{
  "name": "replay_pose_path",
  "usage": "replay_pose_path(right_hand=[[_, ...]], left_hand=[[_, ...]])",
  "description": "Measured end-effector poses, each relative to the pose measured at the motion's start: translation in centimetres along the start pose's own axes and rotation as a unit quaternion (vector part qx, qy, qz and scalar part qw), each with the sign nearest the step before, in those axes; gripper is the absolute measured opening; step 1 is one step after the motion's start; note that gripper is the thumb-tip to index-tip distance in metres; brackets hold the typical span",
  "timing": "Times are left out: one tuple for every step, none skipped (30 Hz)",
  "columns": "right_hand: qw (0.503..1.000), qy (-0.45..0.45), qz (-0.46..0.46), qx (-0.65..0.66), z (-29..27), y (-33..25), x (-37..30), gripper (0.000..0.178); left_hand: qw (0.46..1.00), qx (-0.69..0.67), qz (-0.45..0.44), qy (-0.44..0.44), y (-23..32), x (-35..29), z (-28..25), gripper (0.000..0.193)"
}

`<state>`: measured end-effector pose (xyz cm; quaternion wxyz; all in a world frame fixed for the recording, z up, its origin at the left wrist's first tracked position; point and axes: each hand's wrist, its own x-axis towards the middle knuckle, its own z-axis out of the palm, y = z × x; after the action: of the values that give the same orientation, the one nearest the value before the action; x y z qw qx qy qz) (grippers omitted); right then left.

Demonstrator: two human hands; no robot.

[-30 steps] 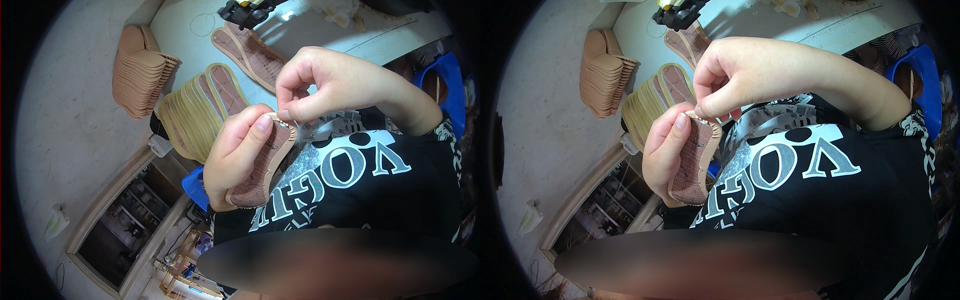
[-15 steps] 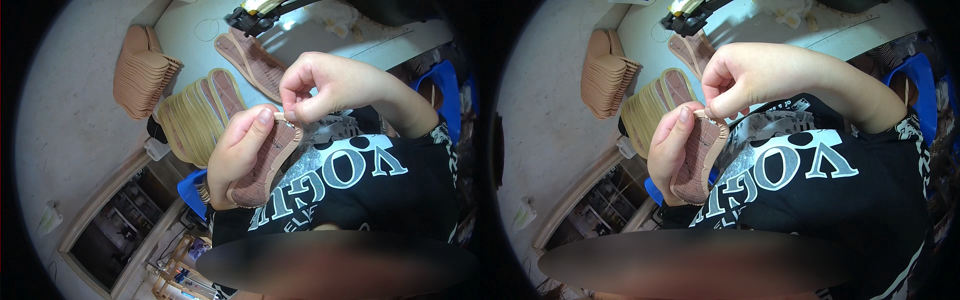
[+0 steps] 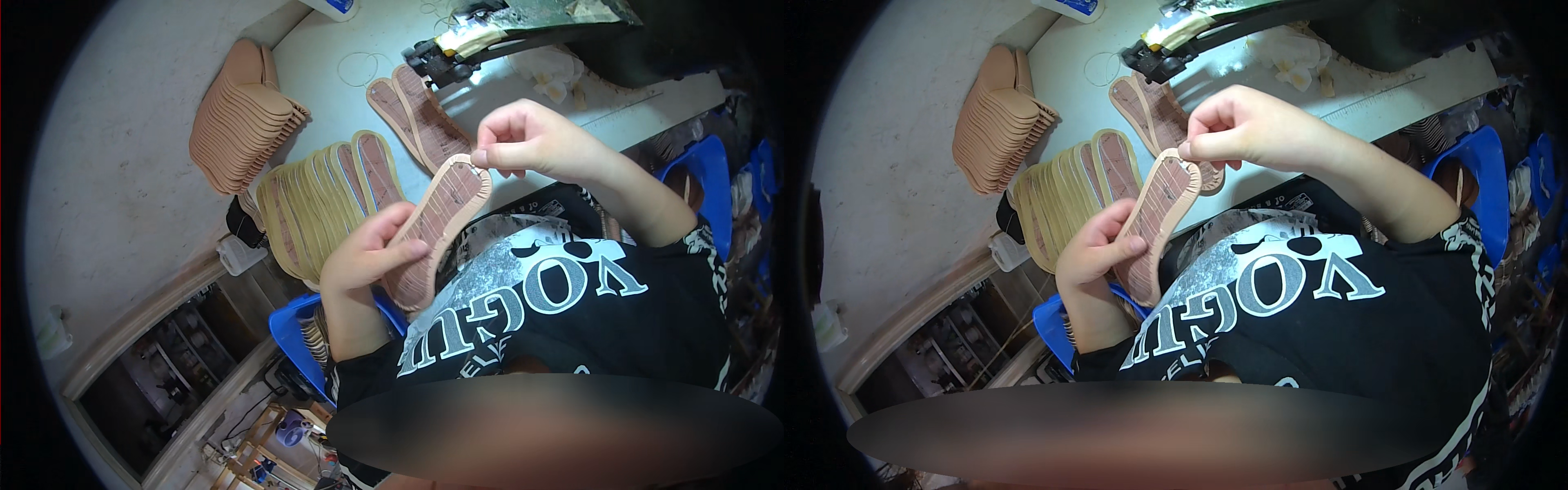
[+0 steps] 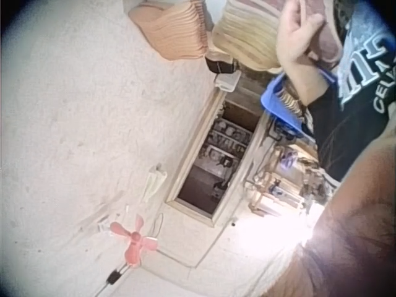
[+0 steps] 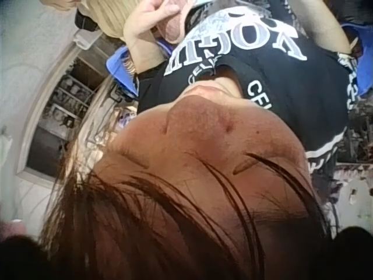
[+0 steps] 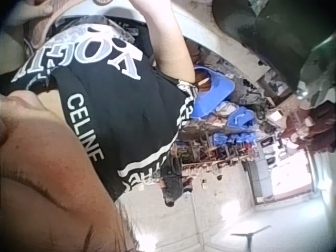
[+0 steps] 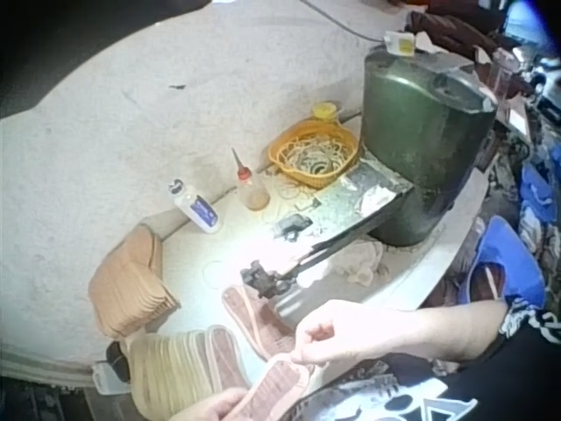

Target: The recorder is assembling and gluing shoe insoles and components by hand at a workbench.

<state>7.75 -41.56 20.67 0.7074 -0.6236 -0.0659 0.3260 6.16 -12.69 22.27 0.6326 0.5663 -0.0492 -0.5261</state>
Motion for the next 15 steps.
replay_pose_path(right_hand=[[1.0,-0.004,0.001,-0.007,0.2,0.4,0.0,0.018],[0.998,-0.019,-0.019,0.054,0.7,0.5,-0.2,0.021],[0.992,-0.035,-0.037,0.114,1.2,0.7,-0.3,0.025],[0.989,-0.057,-0.034,0.135,1.6,0.9,-0.3,0.027],[0.987,-0.082,-0.039,0.13,2.0,0.8,-0.3,0.026],[0.989,-0.08,-0.032,0.123,2.7,0.8,-0.4,0.028],[0.99,-0.078,-0.026,0.116,3.4,0.8,-0.4,0.032],[0.99,-0.078,-0.021,0.112,3.9,0.9,-0.4,0.031],[0.989,-0.075,-0.014,0.128,4.3,0.9,-0.3,0.03],[0.99,-0.077,-0.018,0.119,4.7,0.6,-0.4,0.029],[0.991,-0.077,-0.022,0.11,4.9,0.4,-0.7,0.029],[0.988,-0.089,-0.024,0.12,5.0,0.3,-0.8,0.026],[0.989,-0.096,-0.026,0.108,5.1,0.1,-1.0,0.026],[0.99,-0.102,-0.021,0.094,5.0,-0.1,-1.4,0.024],[0.991,-0.107,-0.015,0.08,4.8,-0.1,-1.8,0.022]], left_hand=[[1.0,-0.003,0.007,0.003,-0.7,-0.3,-0.4,0.042],[0.994,-0.054,0.066,0.068,-1.3,-0.8,-0.5,0.037],[0.978,-0.105,0.125,0.132,-1.8,-1.3,-0.4,0.033],[0.958,-0.143,0.191,0.159,-2.0,-1.1,-0.2,0.027],[0.944,-0.211,0.225,0.115,-2.4,-1.2,-0.6,0.028],[0.935,-0.236,0.256,0.07,-2.5,-0.8,-1.1,0.029],[0.922,-0.258,0.287,0.023,-2.5,-0.3,-1.1,0.031],[0.918,-0.256,0.301,0.029,-2.2,0.1,-0.6,0.031],[0.911,-0.284,0.3,0.013,-1.6,0.4,0.2,0.032],[0.902,-0.311,0.299,-0.006,-1.3,0.3,0.8,0.034],[0.898,-0.308,0.313,-0.002,-1.3,0.0,1.1,0.034],[0.909,-0.284,0.305,0.004,-1.5,-0.1,1.3,0.032],[0.919,-0.26,0.295,0.009,-1.7,-0.1,1.5,0.03],[0.915,-0.25,0.317,-0.025,-2.0,0.1,1.4,0.028],[0.911,-0.25,0.327,-0.028,-1.9,0.1,1.6,0.028]])
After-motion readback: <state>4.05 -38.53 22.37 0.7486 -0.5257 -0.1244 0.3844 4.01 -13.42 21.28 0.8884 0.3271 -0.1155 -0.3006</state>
